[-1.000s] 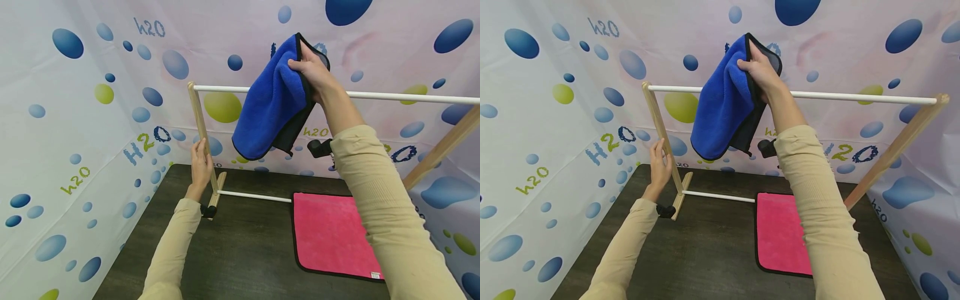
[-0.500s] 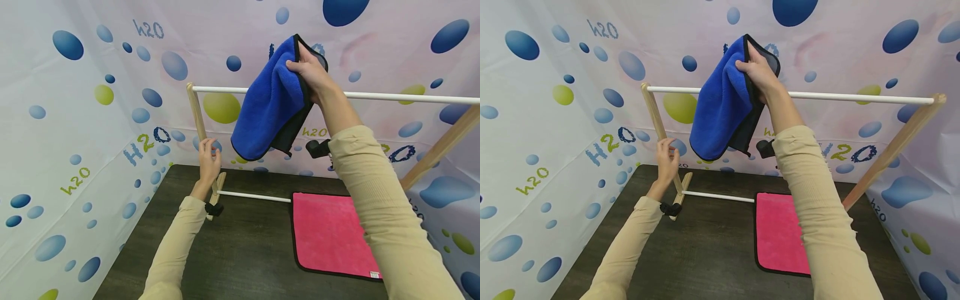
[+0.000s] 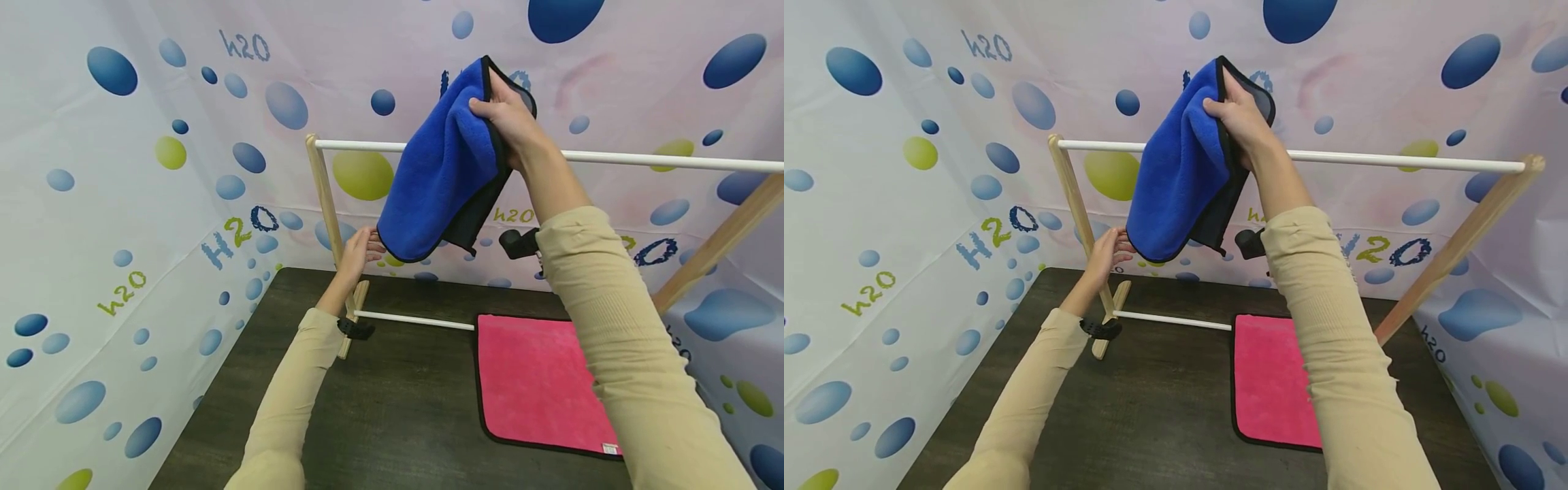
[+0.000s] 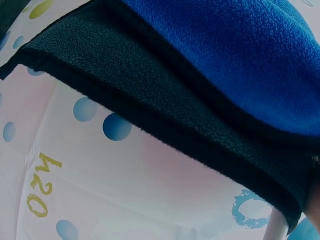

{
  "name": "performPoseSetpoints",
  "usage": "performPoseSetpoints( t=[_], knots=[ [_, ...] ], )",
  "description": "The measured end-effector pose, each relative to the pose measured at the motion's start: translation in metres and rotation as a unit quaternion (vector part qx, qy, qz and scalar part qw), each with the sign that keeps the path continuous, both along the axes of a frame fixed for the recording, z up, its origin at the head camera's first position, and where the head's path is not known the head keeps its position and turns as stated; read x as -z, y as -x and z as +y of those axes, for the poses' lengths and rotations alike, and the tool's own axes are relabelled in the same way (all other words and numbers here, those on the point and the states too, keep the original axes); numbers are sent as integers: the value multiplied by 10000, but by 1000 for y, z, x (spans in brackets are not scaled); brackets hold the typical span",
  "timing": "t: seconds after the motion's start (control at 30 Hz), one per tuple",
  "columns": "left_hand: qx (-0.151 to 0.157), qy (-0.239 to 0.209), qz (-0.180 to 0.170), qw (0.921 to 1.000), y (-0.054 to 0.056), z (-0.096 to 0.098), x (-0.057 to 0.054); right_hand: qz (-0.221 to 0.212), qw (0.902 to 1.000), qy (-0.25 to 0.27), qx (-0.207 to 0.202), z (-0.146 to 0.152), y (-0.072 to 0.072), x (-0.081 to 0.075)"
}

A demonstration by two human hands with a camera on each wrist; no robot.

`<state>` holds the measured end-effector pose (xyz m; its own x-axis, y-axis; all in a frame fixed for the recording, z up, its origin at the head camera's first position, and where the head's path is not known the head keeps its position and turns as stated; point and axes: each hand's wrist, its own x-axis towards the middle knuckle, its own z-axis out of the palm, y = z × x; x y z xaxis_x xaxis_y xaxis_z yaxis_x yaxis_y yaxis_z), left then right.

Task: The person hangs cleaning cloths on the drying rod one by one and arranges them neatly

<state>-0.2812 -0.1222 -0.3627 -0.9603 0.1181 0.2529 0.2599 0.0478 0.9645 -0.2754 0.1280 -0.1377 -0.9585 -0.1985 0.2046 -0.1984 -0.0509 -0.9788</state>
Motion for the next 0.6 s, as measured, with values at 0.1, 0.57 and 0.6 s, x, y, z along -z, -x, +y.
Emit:
performPoseSetpoints(
  t=[0.1,0.57,0.6],
  knots=[
    [369,-602,-743,9947,2,2,-9,-6,10000,2,24,0,0,0],
    [990,-2303,-1434,9574,-3,-2,-65,32,9997,-165,153,2,-4,-3],
    [1143,-2417,-1418,9531,-4,-5,-70,23,9999,-87,130,3,-4,-3]
  ],
)
